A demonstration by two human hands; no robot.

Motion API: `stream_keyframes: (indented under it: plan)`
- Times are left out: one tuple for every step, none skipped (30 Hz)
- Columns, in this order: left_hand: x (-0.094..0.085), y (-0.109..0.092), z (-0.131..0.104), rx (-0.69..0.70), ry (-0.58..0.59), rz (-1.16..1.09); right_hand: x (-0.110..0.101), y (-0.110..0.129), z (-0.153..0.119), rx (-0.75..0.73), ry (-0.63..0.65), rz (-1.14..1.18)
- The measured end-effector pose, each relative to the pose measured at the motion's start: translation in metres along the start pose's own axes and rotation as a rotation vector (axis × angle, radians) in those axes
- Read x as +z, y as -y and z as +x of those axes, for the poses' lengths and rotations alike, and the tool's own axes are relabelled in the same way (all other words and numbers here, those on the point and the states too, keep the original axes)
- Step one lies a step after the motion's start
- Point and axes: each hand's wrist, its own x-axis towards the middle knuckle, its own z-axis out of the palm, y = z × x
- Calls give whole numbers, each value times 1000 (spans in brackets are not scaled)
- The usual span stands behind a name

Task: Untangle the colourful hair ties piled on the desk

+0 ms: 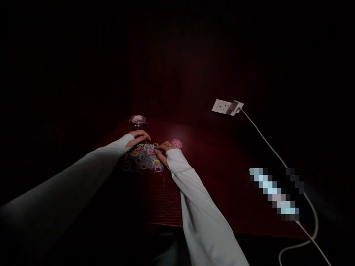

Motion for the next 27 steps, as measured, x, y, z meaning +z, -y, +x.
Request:
stream_keyframes:
  plan:
    - [0, 3, 2, -12, -33, 1, -3, 4, -1, 2, 5, 11]
    - [0, 7, 5, -26, -63, 2, -5, 8, -1, 11, 16, 24]
    - [0, 10, 7, -41, -84, 3, -8, 11, -2, 25, 35, 41]
    - [0, 13, 8, -53, -96, 1, -10, 14, -3, 38, 60, 62]
    - [1, 14, 9, -61, -99, -5, -12, 16, -5, 44, 86, 85]
    - [1, 15, 9, -68, -96, -15, -12, 17, -6, 42, 113, 109]
    - [2, 15, 9, -75, -88, -28, -12, 19, -7, 35, 133, 134]
    - [2, 14, 8, -84, -81, -41, -11, 20, -8, 31, 144, 161]
    - [2, 13, 7, -92, -73, -53, -10, 21, -9, 32, 148, 191]
    - [2, 11, 6, -95, -62, -64, -8, 23, -9, 43, 144, 225]
    - [1, 9, 5, -95, -50, -72, -7, 24, -9, 61, 132, 262]
    - [0, 7, 4, -92, -37, -78, -6, 25, -8, 83, 112, 299]
    - [-1, 5, 4, -90, -22, -80, -6, 26, -7, 104, 83, 330]
    - [-3, 3, 4, -90, -2, -80, -6, 27, -6, 124, 47, 354]
    - [-5, 2, 4, -93, 11, -76, -7, 27, -4, 143, 9, 372]
    - [-6, 1, 4, -97, 16, -69, -9, 28, -3, 161, -28, 385]
    - [-7, 0, 4, -96, 14, -61, -11, 28, -1, 177, -60, 398]
    - [-8, -1, 3, -89, 7, -51, -13, 28, 0, 190, -87, 414]
    - [-9, -1, 3, -76, -7, -43, -15, 28, 1, 200, -107, 433]
    - [-9, -2, 2, -63, -21, -35, -16, 27, 1, 207, -121, 454]
    - [-9, -3, 2, -53, -30, -30, -16, 27, 1, 212, -131, 472]
    - [-8, -4, 1, -46, -29, -29, -16, 27, 2, 216, -136, 486]
    - [-8, -5, 1, -42, -26, -32, -15, 28, 1, 218, -137, 493]
    - [-7, -6, 0, -40, -17, -38, -13, 28, 1, 219, -133, 494]
    - [-6, -8, 0, -39, -3, -44, -11, 28, 1, 220, -126, 494]
    - [-6, -9, 1, -35, 15, -49, -8, 29, 1, 220, -117, 494]
    - [-5, -10, 1, -32, 30, -50, -5, 29, 0, 220, -106, 498]
